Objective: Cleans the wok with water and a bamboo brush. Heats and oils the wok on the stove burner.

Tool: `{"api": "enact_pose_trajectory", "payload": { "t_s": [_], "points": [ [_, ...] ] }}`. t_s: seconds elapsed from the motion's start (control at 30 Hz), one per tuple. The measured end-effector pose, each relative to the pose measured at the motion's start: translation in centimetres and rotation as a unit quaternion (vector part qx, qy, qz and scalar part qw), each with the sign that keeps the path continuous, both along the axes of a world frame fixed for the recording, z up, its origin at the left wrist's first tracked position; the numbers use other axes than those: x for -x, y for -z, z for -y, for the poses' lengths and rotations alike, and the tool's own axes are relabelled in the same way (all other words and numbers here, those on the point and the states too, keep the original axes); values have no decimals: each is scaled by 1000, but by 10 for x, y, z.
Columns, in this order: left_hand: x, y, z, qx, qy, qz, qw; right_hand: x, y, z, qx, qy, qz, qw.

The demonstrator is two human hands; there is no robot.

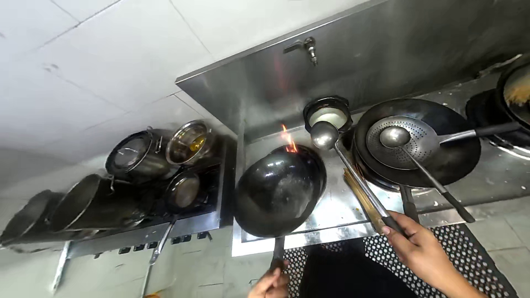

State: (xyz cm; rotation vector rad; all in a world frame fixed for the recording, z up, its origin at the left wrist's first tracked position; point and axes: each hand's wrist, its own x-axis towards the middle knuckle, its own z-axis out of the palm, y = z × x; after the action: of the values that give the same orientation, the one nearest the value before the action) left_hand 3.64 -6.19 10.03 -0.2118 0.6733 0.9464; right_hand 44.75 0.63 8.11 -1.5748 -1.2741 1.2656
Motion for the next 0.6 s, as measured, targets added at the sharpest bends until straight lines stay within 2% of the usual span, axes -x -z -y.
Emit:
{"api": "enact_pose_trajectory", "payload": {
  "t_s": [0.07, 0.17, 0.33, 0.47, 0.6],
  "points": [
    [-15, -14, -36, 36, -9, -16, 999, -8, -1, 6, 11, 13, -16, 1000],
    [-49, -33, -104, 86, -30, -111, 990, -20, -4, 16, 14, 28, -27, 999],
    [-109, -63, -189, 24, -80, -245, 966, -28, -7, 23, 2, 60, -47, 997],
    [-130, -70, -214, -4, -138, -286, 948, -24, -10, 20, 10, 83, -35, 996],
    [-108, -62, -195, -15, -144, -248, 958, -19, -11, -5, 23, 83, -13, 996]
  ]
}}
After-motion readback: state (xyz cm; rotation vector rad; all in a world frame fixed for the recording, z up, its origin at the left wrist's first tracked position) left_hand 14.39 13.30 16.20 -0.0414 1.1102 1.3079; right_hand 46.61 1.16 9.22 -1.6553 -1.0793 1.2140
